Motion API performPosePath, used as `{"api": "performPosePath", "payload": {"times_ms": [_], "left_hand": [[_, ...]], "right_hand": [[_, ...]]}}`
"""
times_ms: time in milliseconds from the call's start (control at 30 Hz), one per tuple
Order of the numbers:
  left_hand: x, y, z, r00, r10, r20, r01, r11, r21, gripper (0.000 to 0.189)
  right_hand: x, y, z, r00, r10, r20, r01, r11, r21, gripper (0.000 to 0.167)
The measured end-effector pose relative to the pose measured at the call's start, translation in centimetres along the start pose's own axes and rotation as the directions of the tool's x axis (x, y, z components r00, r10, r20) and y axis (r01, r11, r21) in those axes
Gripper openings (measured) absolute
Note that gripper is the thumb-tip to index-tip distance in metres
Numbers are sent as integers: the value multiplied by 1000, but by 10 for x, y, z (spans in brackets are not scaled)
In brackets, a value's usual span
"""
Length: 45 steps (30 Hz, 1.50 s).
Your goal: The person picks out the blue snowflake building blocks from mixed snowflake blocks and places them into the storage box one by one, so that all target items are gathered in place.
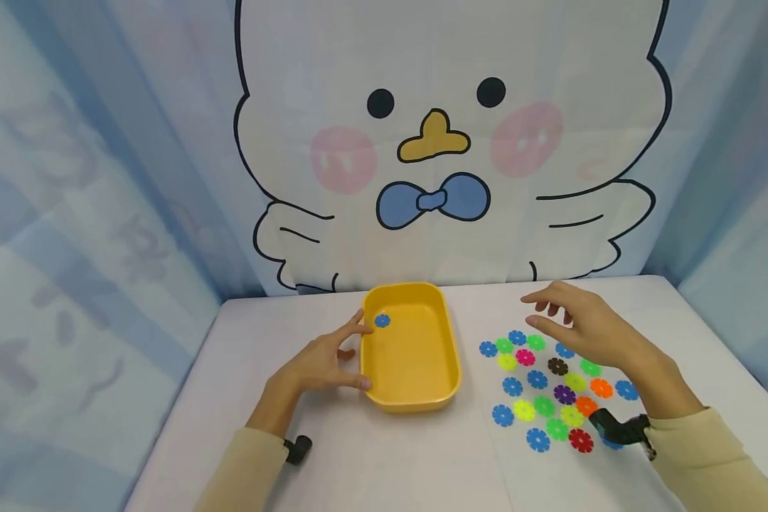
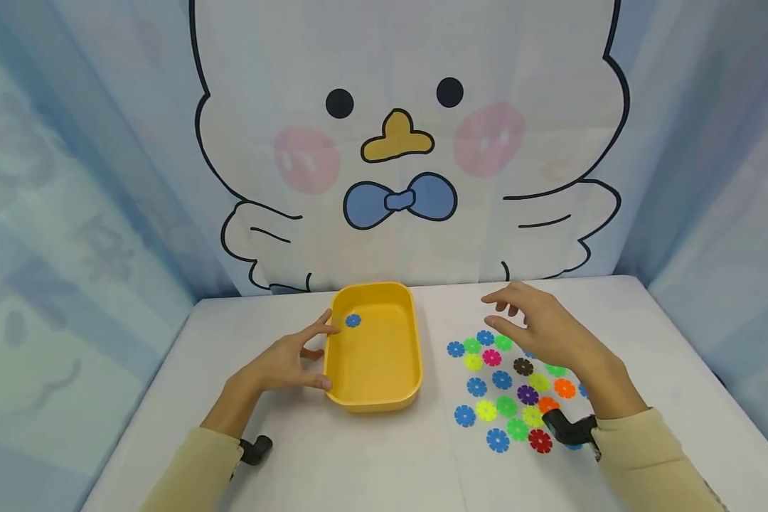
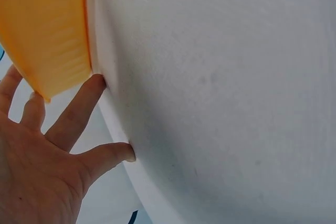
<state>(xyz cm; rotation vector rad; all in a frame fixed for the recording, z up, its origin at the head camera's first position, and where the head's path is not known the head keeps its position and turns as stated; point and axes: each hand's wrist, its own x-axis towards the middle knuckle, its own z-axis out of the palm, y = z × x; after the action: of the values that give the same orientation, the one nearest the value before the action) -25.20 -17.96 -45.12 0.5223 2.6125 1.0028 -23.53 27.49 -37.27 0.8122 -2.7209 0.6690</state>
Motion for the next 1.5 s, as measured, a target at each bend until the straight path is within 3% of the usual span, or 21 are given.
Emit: {"api": "performPosePath", "payload": {"times_ms": [233,467,700,900,1133,1500], "left_hand": [[-3,-3,-11,998,-54,-22,54,998,-14,92],[-4,-5,-8,1000,-19,3,19,999,-49,97],[-1,-5,1,999,54,-5,-54,998,32,98],[-2,-5,4,1000,30,-2,-30,999,33,93],[2,-6,0,999,49,13,-49,999,-11,92],[10,-8,-5,995,80,61,-75,994,-73,93]], "right_hand": [[-3,14,-1,999,-26,-35,25,999,-22,33],[-31,32,-9,997,44,-63,-49,996,-76,37],[-56,50,-13,993,92,-70,-99,990,-104,40],[-61,56,-12,994,79,-68,-86,991,-103,42],[-69,58,-15,991,116,-69,-124,985,-120,42],[-107,65,-7,977,215,9,-212,968,-137,48]]}}
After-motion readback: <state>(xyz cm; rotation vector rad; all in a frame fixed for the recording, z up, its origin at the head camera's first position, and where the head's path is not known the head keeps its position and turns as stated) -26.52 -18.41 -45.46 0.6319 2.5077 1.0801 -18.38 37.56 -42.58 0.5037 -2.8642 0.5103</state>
